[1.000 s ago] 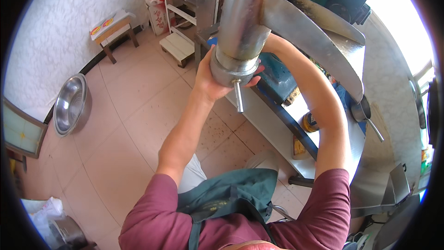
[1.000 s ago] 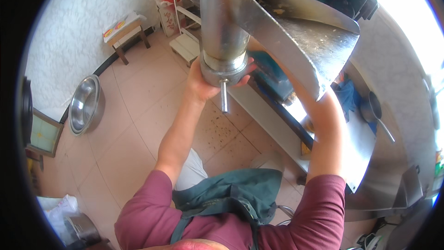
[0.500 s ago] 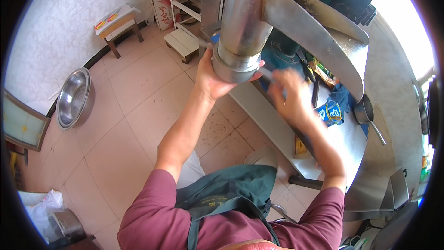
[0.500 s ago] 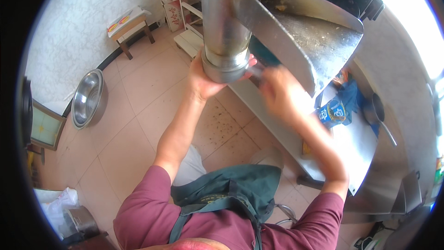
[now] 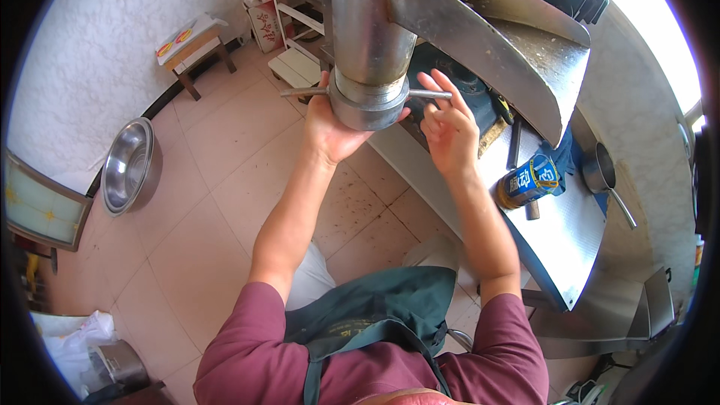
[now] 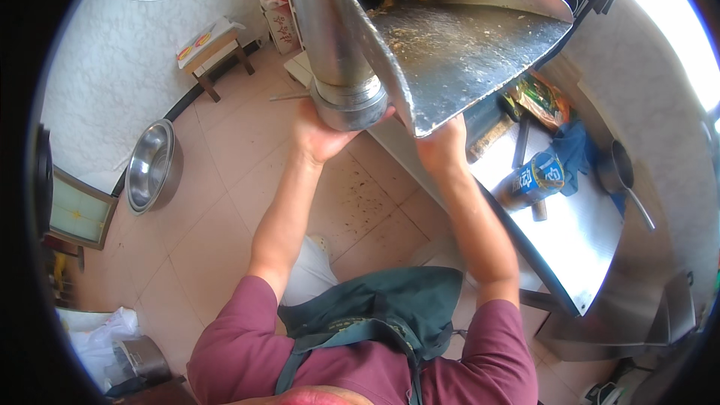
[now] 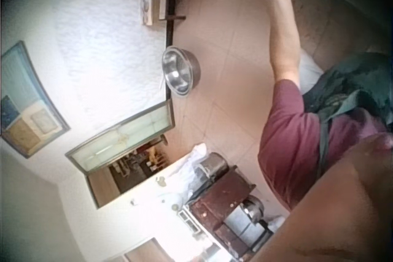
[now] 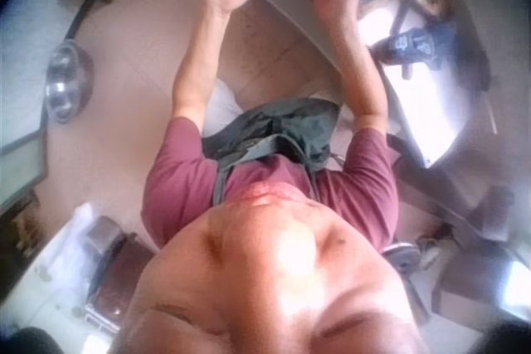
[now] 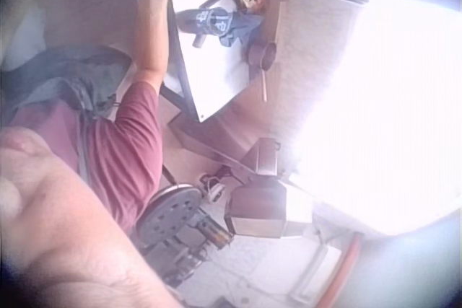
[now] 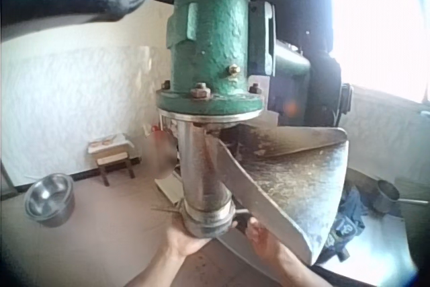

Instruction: The person cleans a metal machine component by hand and with a brush, applies a yellow substance from a container, and kemudian reassembles it onto a larger industrial processing machine.

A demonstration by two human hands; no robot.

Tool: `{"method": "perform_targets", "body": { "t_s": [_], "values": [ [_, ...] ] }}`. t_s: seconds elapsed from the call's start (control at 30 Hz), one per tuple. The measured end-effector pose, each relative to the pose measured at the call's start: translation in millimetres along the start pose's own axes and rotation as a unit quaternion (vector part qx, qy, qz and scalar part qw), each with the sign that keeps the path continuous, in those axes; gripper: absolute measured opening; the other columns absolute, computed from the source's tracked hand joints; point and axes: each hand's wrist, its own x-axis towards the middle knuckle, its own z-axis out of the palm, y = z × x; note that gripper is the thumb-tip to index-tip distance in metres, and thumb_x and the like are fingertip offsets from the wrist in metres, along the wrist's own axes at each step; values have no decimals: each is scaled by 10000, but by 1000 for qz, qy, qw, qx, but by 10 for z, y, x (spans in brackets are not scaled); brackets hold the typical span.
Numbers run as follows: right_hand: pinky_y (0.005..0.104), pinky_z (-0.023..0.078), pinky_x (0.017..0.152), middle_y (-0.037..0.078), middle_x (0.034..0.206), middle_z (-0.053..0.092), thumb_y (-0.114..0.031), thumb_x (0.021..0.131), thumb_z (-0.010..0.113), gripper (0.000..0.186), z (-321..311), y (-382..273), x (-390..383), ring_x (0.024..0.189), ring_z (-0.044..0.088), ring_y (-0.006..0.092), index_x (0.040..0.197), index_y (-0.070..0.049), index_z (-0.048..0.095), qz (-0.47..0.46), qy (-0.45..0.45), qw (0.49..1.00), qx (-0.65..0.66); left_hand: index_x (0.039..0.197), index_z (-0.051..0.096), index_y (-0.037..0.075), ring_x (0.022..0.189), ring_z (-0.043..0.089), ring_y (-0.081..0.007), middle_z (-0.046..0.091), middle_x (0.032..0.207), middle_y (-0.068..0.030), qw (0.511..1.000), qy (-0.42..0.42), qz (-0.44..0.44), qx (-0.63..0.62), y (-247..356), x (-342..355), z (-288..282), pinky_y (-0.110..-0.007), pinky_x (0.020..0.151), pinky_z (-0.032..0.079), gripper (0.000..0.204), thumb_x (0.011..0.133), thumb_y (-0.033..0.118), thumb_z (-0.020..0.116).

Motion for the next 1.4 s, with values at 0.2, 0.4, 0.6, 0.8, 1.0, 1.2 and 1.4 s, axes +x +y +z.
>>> {"method": "perform_targets", "body": {
  "t_s": [0.2,0.4,0.6,0.8,1.0,1.2,1.4],
  "values": [
    [257,506,783,156,1423,572,70,816,545,591,324,852,-771,933,645,159,1403,5,533,-223,-348,836,-362,1615,232,88,1510,300,-387,283,1653,-196,998,-38,30,-37,456,-275,-717,-600,1229,223,796,1050,649,247],
    [226,425,607,125,1424,586,68,831,507,575,-66,1033,-516,781,553,75,1396,-33,545,41,-33,972,-228,1587,232,41,1541,208,-383,185,1660,-243,863,399,178,255,839,-808,-804,-613,1212,261,775,1068,614,281],
    [203,293,444,177,1356,573,36,829,495,660,-125,600,134,545,384,55,1486,20,425,1,57,996,68,1461,360,-10,1394,427,-416,394,1498,-280,881,381,199,196,1019,-1186,-686,-588,1165,347,629,1074,485,400],
    [187,311,435,212,1471,509,50,778,470,664,-19,406,21,515,358,39,1440,17,445,-82,8,972,221,1475,375,-32,1328,494,-348,475,1438,-227,859,424,221,181,1232,-1694,-685,-519,1132,401,583,1079,392,428],
    [180,400,544,192,1466,504,32,840,520,631,268,1089,-604,701,524,62,1461,-13,414,-100,-265,959,27,1471,380,-37,1312,509,-301,494,1432,-191,839,438,220,235,1258,-1768,-639,-465,1105,428,560,1073,349,452],
    [216,447,631,106,1510,479,13,910,544,705,684,2070,502,796,581,104,1563,-82,296,52,-357,910,205,1434,429,-36,1273,551,-288,527,1417,-182,839,441,201,249,1306,-1769,-619,-441,1071,464,510,1045,283,515],
    [354,491,973,122,1452,558,-123,974,516,519,135,1811,1415,1062,637,231,1484,-48,450,21,-221,922,318,1427,435,-43,1223,566,-284,534,1403,-183,857,420,193,229,1246,-1724,-571,-427,1016,481,489,1020,208,537]
  ]
}}
